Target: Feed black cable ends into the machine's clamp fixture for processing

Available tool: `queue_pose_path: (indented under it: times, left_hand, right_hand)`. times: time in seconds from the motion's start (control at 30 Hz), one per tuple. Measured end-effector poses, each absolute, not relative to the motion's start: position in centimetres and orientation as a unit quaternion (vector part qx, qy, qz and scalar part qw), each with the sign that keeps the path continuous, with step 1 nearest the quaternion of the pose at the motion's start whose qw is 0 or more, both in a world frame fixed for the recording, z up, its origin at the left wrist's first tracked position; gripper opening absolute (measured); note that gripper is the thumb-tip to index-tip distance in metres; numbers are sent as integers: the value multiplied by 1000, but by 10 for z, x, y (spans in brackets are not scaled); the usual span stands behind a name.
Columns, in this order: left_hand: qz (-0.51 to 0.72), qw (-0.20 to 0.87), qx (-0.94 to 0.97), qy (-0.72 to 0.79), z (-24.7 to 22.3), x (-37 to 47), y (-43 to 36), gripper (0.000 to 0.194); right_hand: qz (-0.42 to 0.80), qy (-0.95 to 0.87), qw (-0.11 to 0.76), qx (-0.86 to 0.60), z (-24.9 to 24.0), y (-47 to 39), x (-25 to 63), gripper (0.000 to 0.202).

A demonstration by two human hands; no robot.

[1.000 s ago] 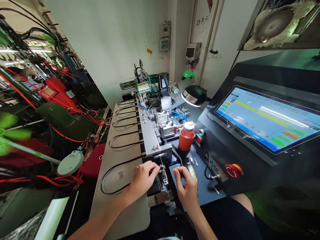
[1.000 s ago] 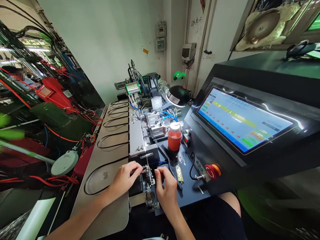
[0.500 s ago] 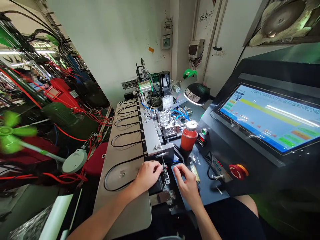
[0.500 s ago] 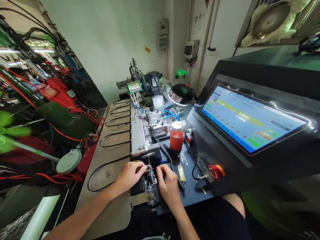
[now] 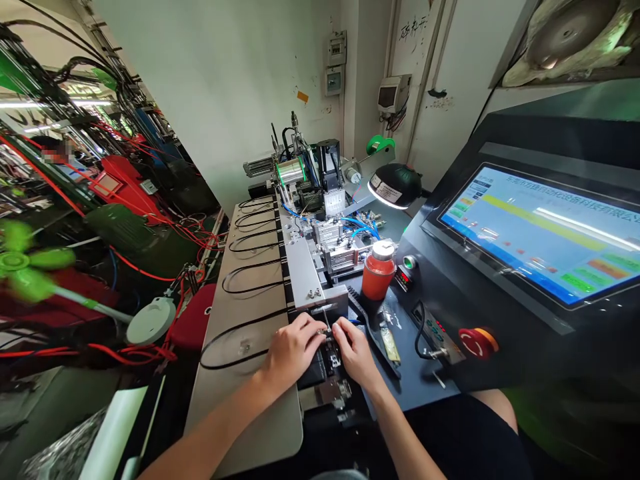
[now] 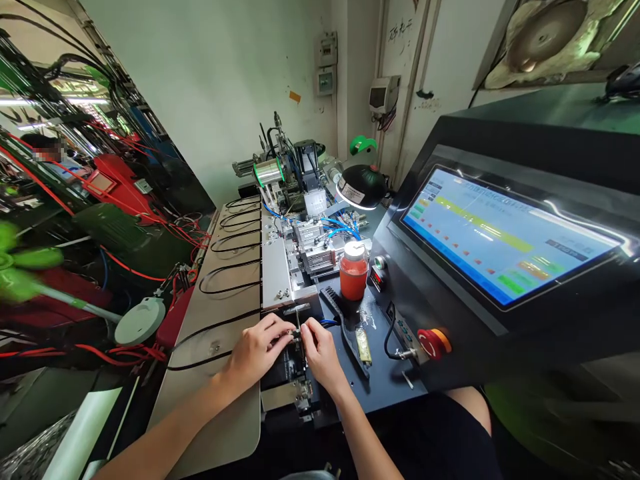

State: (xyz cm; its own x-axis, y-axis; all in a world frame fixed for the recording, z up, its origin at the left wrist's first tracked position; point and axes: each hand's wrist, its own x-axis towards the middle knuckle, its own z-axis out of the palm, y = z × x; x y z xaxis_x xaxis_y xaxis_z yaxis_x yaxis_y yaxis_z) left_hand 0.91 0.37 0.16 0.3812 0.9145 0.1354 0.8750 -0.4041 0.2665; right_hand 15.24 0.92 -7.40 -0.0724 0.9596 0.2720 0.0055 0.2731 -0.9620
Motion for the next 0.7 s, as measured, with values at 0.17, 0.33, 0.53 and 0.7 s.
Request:
queue_pose_path:
  times: [0.17, 0.33, 0.53, 0.7]
  left_hand:
    - [101, -94, 901, 411, -4, 5, -1, 29]
    - [68, -138, 920, 361, 1, 7, 1, 24]
    - [105, -22, 873, 476, 5, -5, -4, 12]
    - [90, 2, 866, 492, 6, -8, 0, 12]
  right_hand:
    - [451, -571, 545, -417, -80, 10, 149, 33]
    - [454, -563, 543, -427, -87, 10, 154, 35]
    - [307, -638, 539, -457, -75, -1, 166, 23]
    - [186, -709, 509, -452, -68, -7, 172, 26]
